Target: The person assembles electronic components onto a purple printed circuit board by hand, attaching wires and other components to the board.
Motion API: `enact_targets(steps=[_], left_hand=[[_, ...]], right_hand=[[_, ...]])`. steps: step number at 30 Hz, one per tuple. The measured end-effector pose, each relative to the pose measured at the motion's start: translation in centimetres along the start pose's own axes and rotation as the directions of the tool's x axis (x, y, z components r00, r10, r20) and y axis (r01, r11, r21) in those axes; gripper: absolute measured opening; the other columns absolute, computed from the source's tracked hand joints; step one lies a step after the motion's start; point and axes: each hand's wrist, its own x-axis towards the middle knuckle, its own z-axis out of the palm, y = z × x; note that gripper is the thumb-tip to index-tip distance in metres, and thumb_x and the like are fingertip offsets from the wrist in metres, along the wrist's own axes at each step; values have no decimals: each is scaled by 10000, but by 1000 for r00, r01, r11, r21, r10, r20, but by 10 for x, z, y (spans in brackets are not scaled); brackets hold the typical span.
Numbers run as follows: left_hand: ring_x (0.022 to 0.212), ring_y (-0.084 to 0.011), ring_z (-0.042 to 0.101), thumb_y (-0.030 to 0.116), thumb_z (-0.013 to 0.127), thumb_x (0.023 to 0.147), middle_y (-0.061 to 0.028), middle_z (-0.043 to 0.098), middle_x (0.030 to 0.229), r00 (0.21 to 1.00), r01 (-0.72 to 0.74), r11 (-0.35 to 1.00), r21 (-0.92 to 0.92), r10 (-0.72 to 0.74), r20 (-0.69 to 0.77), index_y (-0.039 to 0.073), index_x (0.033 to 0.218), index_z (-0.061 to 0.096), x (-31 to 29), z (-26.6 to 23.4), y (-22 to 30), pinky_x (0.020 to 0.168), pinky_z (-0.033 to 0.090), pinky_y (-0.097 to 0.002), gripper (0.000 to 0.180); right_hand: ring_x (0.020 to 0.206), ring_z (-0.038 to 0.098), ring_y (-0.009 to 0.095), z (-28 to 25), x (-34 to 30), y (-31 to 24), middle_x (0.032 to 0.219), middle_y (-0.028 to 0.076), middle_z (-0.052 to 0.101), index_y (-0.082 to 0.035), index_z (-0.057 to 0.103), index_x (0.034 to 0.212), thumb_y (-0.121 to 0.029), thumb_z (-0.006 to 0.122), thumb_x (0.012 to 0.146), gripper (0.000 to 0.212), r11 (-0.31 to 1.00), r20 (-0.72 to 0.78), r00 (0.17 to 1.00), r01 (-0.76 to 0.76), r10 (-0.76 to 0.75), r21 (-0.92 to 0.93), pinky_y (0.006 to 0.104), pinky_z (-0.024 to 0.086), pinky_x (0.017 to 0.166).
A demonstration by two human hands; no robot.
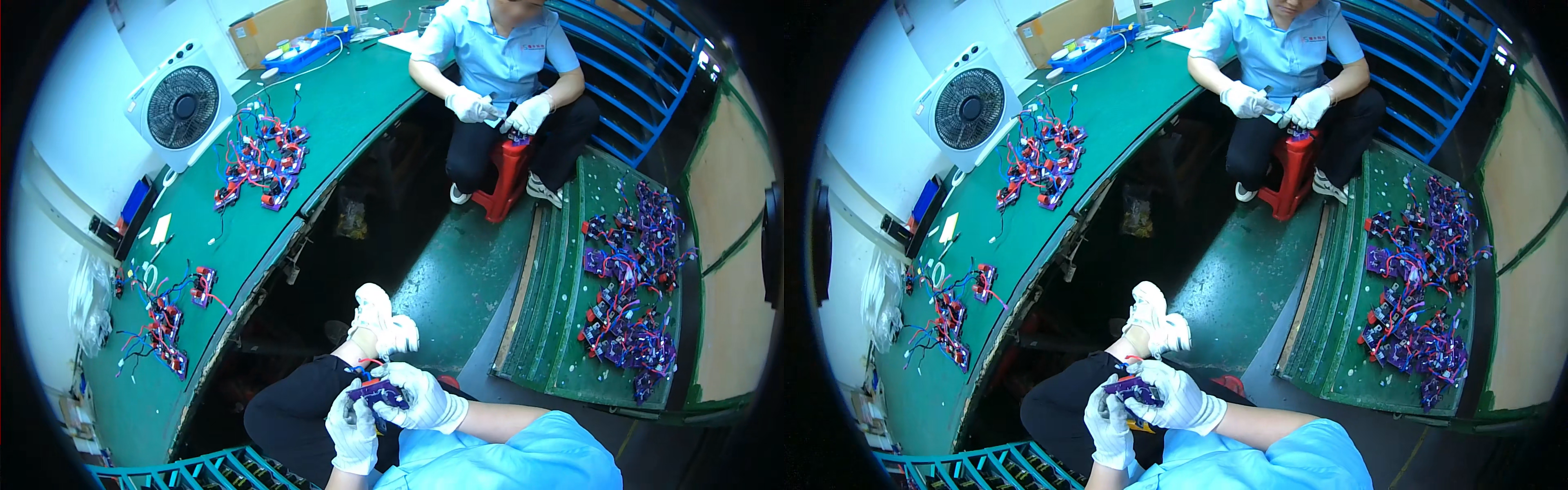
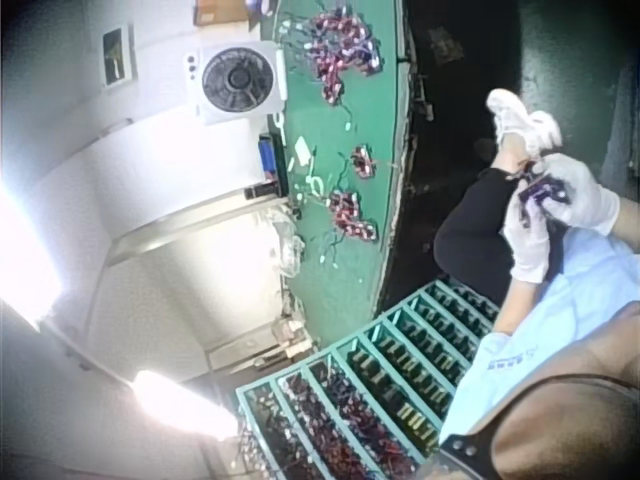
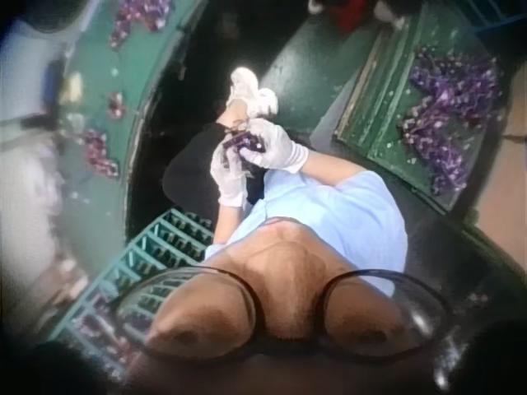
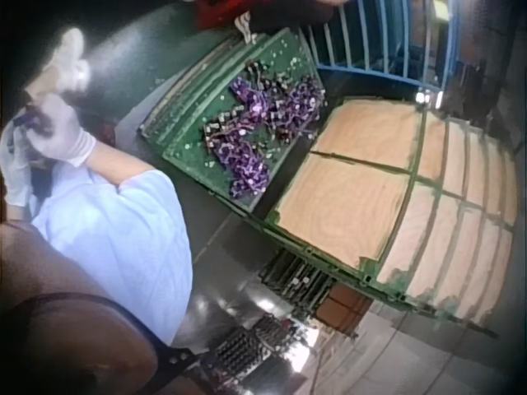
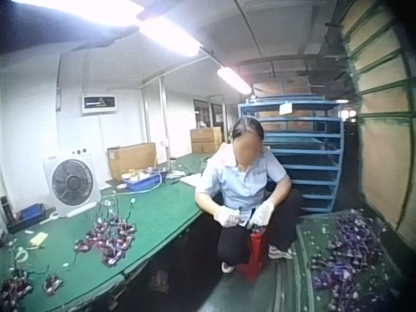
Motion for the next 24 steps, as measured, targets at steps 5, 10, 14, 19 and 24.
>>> enact_targets(steps=[5, 10, 14, 19, 24], left_hand=[[761, -146, 597, 259, 441, 919, -148, 640, 917, 998, -63, 998, -11, 63, -11, -94, 1044, 556, -8, -4, 0, 675, 470, -269, 392], [756, -138, 578, 229, 442, 911, -112, 632, 904, 999, -29, 973, -228, 21, -39, -107, 1026, 554, -20, -6, -13, 730, 448, -254, 372], [764, -132, 556, 227, 447, 902, -99, 620, 873, 998, 34, 952, -304, -49, -41, -109, 1001, 562, -27, -14, -23, 764, 429, -250, 369], [734, -104, 533, 253, 463, 896, -71, 606, 847, 995, 44, 950, -308, -70, -73, -93, 1002, 556, -26, -15, -24, 700, 411, -228, 374], [605, -2, 458, 303, 476, 913, 10, 565, 779, 979, 68, 936, -344, -130, -160, -60, 1024, 537, -21, -6, -8, 547, 348, -137, 385]], right_hand=[[880, 600, 278, -5, -9, 3, 993, 201, 584, 42, 546, 984, -139, 616, 778, 284, 993, 32, 999, -40, 37, 107, 334, 478, 782], [909, 590, 270, 0, -18, 5, 979, 187, 598, 47, 551, 1034, -181, 494, 851, 298, 908, 77, 982, -188, 172, 374, 352, 453, 839], [926, 578, 205, 3, -15, 3, 990, 155, 605, 60, 542, 1057, -181, 440, 878, 317, 786, 157, 950, -312, 270, 533, 323, 437, 858], [1004, 551, 189, 8, -19, 9, 1080, 149, 576, 52, 514, 1114, -95, 390, 888, 296, 709, 260, 913, -407, 313, 575, 305, 413, 899], [1000, 547, 186, 17, -24, 19, 1071, 144, 572, 45, 514, 1114, -114, 398, 895, 295, 774, 240, 930, -365, 279, 517, 312, 415, 895]])
